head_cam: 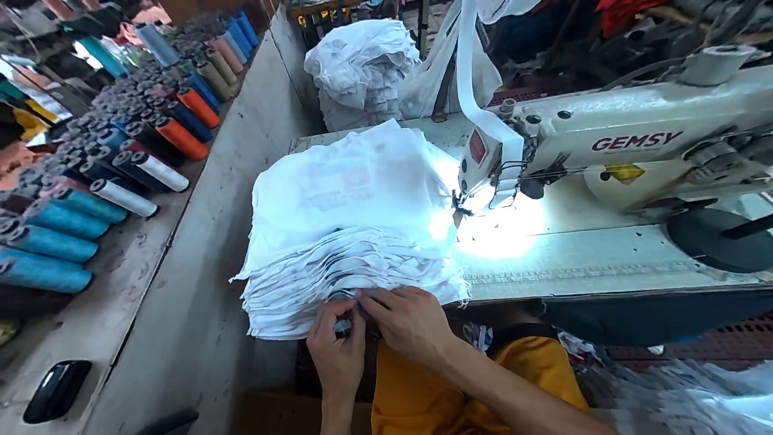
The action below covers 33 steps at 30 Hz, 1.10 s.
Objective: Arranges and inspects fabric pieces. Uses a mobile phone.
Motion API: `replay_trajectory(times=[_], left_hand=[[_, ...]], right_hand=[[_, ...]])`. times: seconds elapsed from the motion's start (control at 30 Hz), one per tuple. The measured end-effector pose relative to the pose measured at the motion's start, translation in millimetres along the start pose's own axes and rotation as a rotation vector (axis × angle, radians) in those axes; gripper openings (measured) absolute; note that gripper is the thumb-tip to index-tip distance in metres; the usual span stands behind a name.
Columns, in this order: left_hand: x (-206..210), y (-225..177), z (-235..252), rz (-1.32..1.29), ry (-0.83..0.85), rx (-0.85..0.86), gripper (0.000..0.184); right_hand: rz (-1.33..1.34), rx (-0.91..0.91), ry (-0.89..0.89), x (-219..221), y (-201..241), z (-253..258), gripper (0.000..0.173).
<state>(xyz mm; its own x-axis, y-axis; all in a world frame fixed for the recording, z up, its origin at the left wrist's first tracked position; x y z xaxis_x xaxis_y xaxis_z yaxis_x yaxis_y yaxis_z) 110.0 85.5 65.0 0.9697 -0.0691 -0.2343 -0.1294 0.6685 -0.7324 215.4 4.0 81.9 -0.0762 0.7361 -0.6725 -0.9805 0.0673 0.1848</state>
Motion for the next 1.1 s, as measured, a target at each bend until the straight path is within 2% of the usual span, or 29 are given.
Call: replay_trajectory(times=[0.17, 0.37, 0.47, 0.53, 0.7, 0.87, 1.1], left_hand=[[-6, 6, -1, -0.004, -0.002, -0.037, 0.01], [-11, -4, -5, -0.006, 0.018, 0.004, 0.009], [-15, -8, -15, 0.116, 0.121, 0.024, 0.01], [-13, -4, -21, 0.248, 0.204, 0.032, 0.018], [-3, -15, -6, 0.346, 0.124, 0.094, 0.016], [21, -10, 3, 0.511, 0.124, 0.132, 0.014], [3, -8, -7, 0.354, 0.137, 0.022, 0.017]], right_hand=[[-0.01, 0.038, -0.008, -4, -9, -8, 0.025], [-0.017, 0.108, 0.026, -13, -17, -20, 0.031], [-0.004, 0.145, 0.022, -21, -24, -24, 0.034], [0.006, 0.173, 0.02, -26, -30, -29, 0.034], [0.033, 0.192, 0.028, -25, -28, -32, 0.034], [0.017, 0.169, 0.035, -24, -23, -29, 0.034], [-0.018, 0.077, -0.004, -13, -6, -18, 0.03]])
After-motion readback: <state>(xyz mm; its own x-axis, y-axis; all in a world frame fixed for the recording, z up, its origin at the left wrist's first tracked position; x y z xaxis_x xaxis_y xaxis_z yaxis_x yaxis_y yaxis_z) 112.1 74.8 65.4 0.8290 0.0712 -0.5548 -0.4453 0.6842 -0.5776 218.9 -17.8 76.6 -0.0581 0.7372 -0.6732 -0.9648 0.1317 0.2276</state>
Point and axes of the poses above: each hand's wrist, its own z-axis towards the middle knuckle, its own x-axis out of the palm, y = z × x, the point moved 10 cm from there along z, towards the middle knuckle, and after that the axes turned 12 degrees about -y, right-handed, at the moved point
